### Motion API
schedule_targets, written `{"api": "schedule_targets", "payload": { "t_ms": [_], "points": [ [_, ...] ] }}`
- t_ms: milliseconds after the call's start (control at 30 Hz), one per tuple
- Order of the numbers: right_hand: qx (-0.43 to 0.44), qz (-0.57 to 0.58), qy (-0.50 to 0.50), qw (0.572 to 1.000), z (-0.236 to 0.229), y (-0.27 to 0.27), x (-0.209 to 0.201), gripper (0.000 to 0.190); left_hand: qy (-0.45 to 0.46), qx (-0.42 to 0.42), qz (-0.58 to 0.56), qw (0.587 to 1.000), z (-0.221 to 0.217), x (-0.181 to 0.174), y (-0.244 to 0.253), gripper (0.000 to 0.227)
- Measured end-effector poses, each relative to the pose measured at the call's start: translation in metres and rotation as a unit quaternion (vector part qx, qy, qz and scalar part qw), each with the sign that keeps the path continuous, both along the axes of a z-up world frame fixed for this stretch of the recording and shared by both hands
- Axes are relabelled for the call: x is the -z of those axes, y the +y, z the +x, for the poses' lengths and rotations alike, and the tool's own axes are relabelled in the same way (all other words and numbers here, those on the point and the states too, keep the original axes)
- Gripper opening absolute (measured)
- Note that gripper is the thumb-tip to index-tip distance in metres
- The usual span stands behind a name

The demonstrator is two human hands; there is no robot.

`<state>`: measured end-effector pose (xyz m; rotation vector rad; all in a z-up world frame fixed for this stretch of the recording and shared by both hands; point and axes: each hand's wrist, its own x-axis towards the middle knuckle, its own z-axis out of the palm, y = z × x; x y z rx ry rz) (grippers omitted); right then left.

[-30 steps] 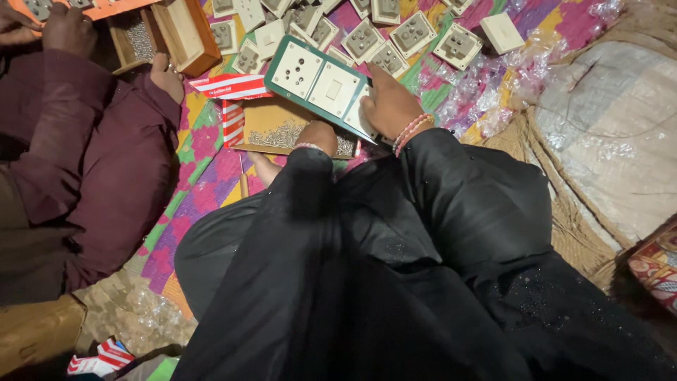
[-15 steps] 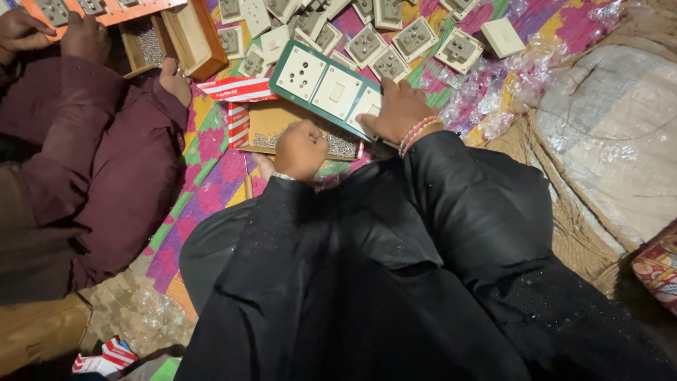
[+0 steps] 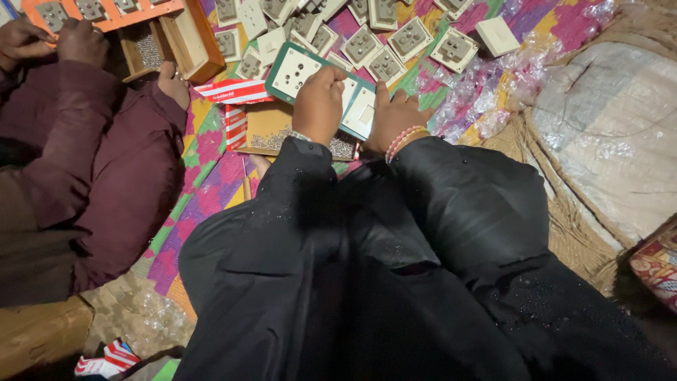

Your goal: The person sits on the floor and assembles electrical components by hand. They place white plastic sockets and switches into green and orange frames, securing them with small metal pins from a nearby box.

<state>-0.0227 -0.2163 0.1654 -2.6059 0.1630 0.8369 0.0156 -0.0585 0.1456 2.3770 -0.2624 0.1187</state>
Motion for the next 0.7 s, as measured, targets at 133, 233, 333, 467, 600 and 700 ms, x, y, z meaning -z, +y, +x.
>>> {"api": "schedule_targets", "payload": {
  "t_ms": [133,233,333,467,600,700],
  "points": [
    [-0.002,0.009,-0.009,1.000,0.000,0.000,0.004,0.123,0.003,0.014,0.050,0.999,0.010,0.006,-0.009,0.010],
    [-0.009,-0.005,-0.015,1.000,0.000,0.001,0.006,0.124,-0.020,0.015,0.075,0.997,0.010,0.004,-0.012,0.009],
    [-0.011,-0.009,-0.021,1.000,0.000,0.002,0.008,0.122,-0.056,0.022,0.103,0.993,0.007,0.002,-0.011,0.008],
    [-0.019,-0.007,-0.030,0.999,0.000,0.002,0.010,0.124,-0.116,0.047,0.153,0.980,0.004,0.005,-0.011,0.008],
    [-0.022,-0.009,-0.034,0.999,-0.001,0.001,0.012,0.125,-0.118,0.030,0.187,0.975,0.006,0.014,-0.015,0.009],
    [-0.018,-0.011,-0.042,0.999,-0.002,0.003,0.015,0.124,-0.112,0.031,0.172,0.978,0.008,0.018,-0.015,0.010]
  ]
}}
